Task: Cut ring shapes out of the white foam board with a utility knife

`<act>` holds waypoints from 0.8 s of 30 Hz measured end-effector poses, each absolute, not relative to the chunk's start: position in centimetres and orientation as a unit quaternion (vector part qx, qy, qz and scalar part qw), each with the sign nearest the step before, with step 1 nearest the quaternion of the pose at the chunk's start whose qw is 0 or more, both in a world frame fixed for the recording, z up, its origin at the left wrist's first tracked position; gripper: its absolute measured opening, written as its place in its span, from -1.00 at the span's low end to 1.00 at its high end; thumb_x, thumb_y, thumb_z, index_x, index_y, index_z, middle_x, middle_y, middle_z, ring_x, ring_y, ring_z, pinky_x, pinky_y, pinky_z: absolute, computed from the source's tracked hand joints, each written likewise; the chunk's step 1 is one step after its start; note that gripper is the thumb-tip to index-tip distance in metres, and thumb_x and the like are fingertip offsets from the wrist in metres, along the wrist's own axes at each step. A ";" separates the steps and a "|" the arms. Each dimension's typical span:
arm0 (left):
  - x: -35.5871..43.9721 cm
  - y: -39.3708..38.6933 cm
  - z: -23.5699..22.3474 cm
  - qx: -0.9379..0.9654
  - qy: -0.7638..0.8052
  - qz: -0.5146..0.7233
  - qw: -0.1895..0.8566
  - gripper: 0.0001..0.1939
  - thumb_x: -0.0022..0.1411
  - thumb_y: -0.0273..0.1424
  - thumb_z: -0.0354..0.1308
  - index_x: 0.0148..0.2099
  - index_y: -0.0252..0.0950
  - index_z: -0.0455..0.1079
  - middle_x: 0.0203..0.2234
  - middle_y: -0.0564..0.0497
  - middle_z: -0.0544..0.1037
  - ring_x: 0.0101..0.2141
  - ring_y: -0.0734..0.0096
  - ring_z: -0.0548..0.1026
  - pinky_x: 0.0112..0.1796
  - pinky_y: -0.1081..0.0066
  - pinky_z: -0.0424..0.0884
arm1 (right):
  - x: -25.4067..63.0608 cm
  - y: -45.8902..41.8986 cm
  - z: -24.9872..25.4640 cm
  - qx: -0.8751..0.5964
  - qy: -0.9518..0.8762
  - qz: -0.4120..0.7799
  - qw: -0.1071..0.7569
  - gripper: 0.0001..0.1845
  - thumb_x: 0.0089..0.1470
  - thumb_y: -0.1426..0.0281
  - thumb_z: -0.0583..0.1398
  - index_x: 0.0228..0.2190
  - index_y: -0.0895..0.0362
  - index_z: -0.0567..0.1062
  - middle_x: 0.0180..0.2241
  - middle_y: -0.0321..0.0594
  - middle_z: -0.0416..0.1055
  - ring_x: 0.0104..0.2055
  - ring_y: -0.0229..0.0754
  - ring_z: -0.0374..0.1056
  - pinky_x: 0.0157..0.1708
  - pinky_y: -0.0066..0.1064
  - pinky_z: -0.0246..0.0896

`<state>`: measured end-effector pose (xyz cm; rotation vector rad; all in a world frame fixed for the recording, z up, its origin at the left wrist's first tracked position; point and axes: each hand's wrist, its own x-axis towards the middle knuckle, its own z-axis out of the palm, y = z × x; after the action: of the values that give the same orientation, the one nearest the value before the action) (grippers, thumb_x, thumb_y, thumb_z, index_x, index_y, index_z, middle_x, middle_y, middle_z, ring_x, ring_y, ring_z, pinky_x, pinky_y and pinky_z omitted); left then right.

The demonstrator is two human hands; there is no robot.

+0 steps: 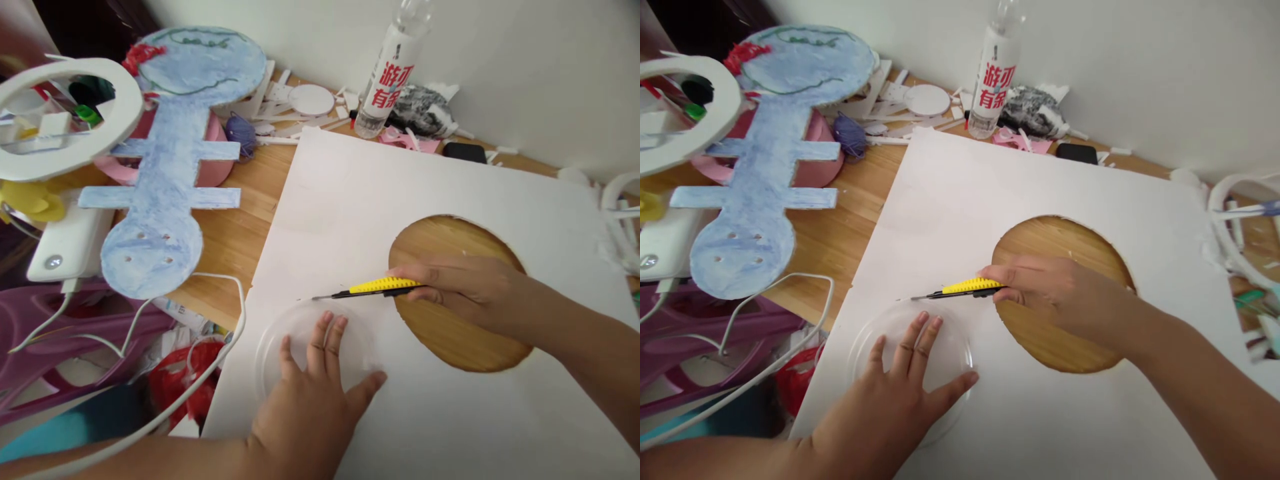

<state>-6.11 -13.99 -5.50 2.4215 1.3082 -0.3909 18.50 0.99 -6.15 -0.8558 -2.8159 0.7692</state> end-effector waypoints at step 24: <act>-6.5 -14.5 -6.0 0.874 0.460 -0.112 0.113 -0.53 0.35 -0.16 0.05 0.26 0.33 0.15 0.23 -0.39 0.28 0.22 -0.28 0.21 -0.18 -0.22 0.49 | 19.0 -0.3 -5.9 -0.283 -0.918 0.261 0.094 -0.69 0.31 0.34 0.05 0.01 0.03 0.46 -0.20 -0.25 0.55 -0.19 -0.17 0.50 -0.23 -0.38 0.41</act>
<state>-6.46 -14.50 -5.96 2.5631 1.3494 -0.3284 18.97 -0.30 -5.93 -0.8395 -2.7239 0.7737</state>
